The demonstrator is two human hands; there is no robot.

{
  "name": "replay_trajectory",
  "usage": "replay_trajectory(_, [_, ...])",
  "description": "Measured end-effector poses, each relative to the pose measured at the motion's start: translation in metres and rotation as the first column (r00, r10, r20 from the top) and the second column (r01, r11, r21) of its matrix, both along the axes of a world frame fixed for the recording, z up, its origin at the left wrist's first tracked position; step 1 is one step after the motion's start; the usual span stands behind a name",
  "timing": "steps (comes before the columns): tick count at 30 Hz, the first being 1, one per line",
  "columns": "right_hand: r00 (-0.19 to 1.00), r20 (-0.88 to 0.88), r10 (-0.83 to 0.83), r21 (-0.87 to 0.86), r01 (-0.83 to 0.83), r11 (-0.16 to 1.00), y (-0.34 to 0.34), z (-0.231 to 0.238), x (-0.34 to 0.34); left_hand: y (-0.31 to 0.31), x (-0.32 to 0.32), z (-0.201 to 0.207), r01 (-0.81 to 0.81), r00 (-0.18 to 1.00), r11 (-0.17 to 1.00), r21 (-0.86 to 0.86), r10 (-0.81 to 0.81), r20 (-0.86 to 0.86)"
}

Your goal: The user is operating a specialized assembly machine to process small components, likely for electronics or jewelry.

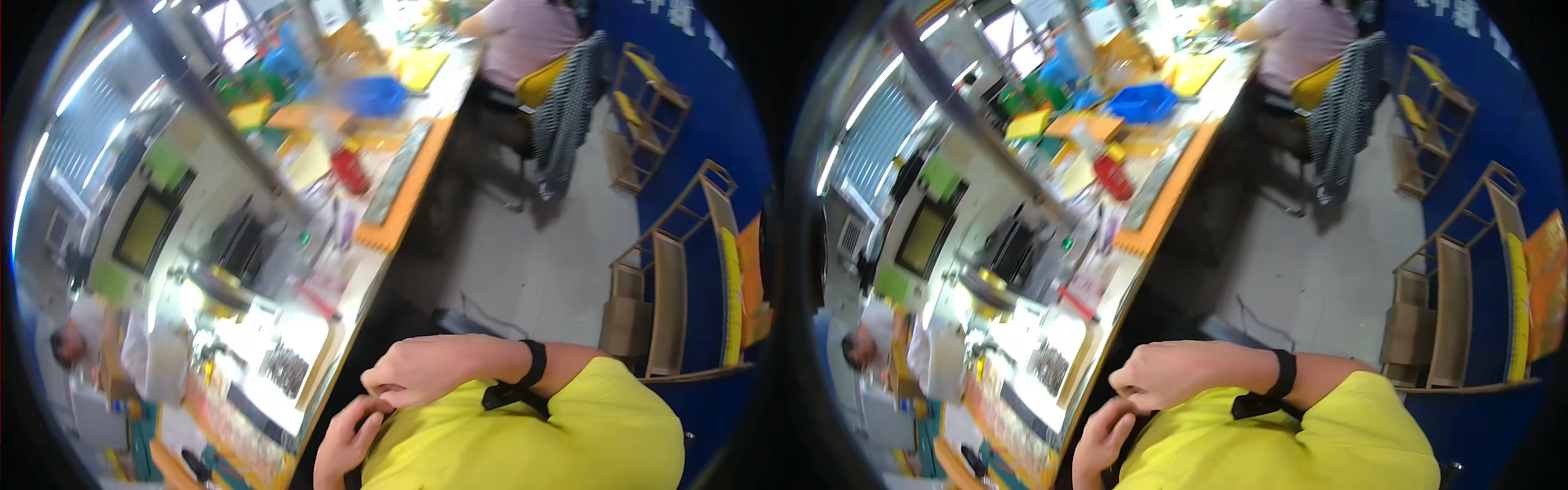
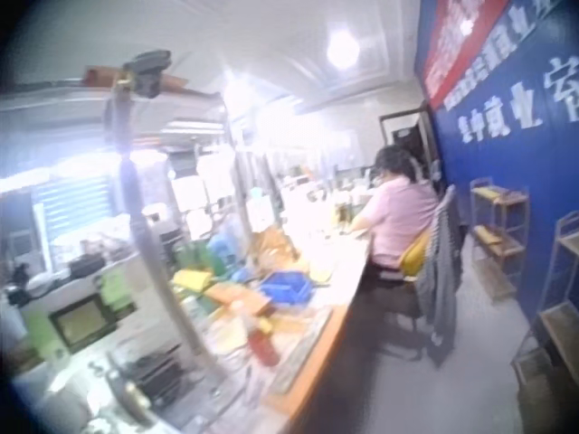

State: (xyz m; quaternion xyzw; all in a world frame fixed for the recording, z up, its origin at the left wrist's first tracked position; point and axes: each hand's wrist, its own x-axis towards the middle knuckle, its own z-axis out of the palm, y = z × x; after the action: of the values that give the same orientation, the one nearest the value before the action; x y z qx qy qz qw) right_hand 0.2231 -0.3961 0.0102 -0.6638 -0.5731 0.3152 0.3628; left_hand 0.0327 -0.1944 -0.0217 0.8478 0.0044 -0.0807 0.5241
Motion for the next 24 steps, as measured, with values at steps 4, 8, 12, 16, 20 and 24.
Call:
replay_trajectory(4, [0.991, -0.003, 0.137, -0.009, -0.137, 0.991, 0.029, -0.034, -0.02, -0.005, -0.02, -0.008, -0.157, 0.987, 0.987, 0.034, 0.156, 0.043])
replay_trajectory(8, [0.999, 0.038, 0.035, 0.052, -0.037, 0.998, 0.024, -0.047, -0.016, -0.003, -0.008, -0.028, -0.164, 0.981, 0.986, 0.026, 0.161, 0.104])
replay_trajectory(12, [0.989, 0.145, -0.036, 0.011, 0.035, 0.999, 0.021, -0.017, -0.036, -0.006, -0.021, -0.015, -0.216, 0.958, 0.976, 0.027, 0.207, 0.199])
replay_trajectory(16, [0.999, -0.015, 0.049, 0.146, -0.046, 0.988, 0.046, -0.041, -0.04, 0.011, -0.036, -0.012, -0.288, 0.933, 0.956, 0.059, 0.266, 0.243])
replay_trajectory(20, [0.999, -0.046, 0.016, 0.217, -0.005, 0.976, 0.05, -0.038, -0.042, 0.009, -0.039, -0.019, -0.403, 0.874, 0.914, 0.056, 0.366, 0.319])
replay_trajectory(24, [0.997, -0.016, -0.081, 0.148, 0.083, 0.985, 0.03, -0.038, -0.039, 0.002, -0.018, -0.021, -0.33, 0.89, 0.944, 0.008, 0.309, 0.334])
